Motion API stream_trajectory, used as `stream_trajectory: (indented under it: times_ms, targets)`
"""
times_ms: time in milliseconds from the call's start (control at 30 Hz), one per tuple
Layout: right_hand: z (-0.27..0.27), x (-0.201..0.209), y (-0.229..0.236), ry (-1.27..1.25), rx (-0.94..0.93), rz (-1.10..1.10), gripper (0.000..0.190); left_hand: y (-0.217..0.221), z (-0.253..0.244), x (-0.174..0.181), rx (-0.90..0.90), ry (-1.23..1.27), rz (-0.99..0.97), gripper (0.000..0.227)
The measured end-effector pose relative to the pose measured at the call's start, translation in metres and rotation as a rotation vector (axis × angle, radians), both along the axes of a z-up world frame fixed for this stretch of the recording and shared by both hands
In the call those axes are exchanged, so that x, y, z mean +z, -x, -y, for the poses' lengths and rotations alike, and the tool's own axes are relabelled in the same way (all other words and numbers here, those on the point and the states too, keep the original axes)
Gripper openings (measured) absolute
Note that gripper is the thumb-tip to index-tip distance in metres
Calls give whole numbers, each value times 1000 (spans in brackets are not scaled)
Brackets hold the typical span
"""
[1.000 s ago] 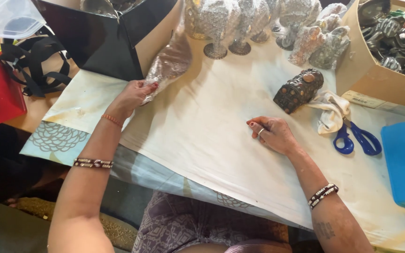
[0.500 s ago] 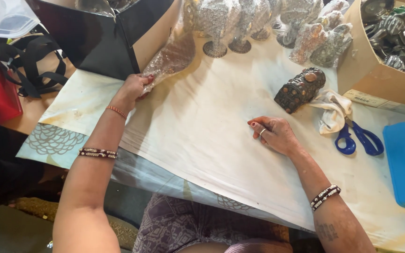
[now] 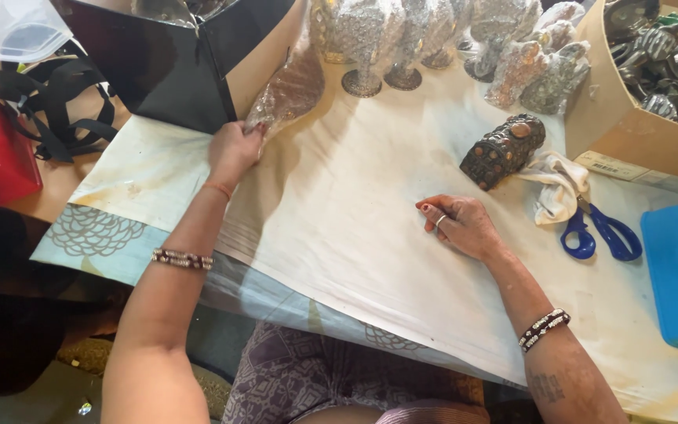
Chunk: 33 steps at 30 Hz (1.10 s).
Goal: The person cleans and wraps several small figurines and decorative items on a table. They use a cloth to wipe a small turtle statue and then wrap it and other items in bubble wrap.
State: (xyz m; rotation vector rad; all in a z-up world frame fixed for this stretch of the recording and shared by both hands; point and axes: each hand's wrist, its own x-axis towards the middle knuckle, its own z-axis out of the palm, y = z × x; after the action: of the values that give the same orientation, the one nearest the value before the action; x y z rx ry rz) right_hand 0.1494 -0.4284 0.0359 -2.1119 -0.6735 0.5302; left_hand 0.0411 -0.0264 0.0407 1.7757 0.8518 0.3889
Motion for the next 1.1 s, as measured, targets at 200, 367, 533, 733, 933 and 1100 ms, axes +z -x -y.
stream_trajectory:
  times_ms: [200,367,533,733,933,1100]
  targets:
    - [-1,-6,-5,-11,26,26,30,7,44,8,-72,-1548,-13,23]
    - [1,-4,-2,-22,24,35,29,-51,32,-3,41,-1837,158,44]
    - [0,-2,-2,-10,0,6,29,-90,-34,-87,-243,-1469,-116,33]
    - [-1,-3,1,-9,7,21,29,-65,19,-24,-221,-1438,7,42]
    - [5,-7,-3,-1,-37,260,27,-73,139,-7,-671,-976,475,36]
    - [9,12,5,-185,-196,356,45,-77,221,-18,-855,-615,476,43]
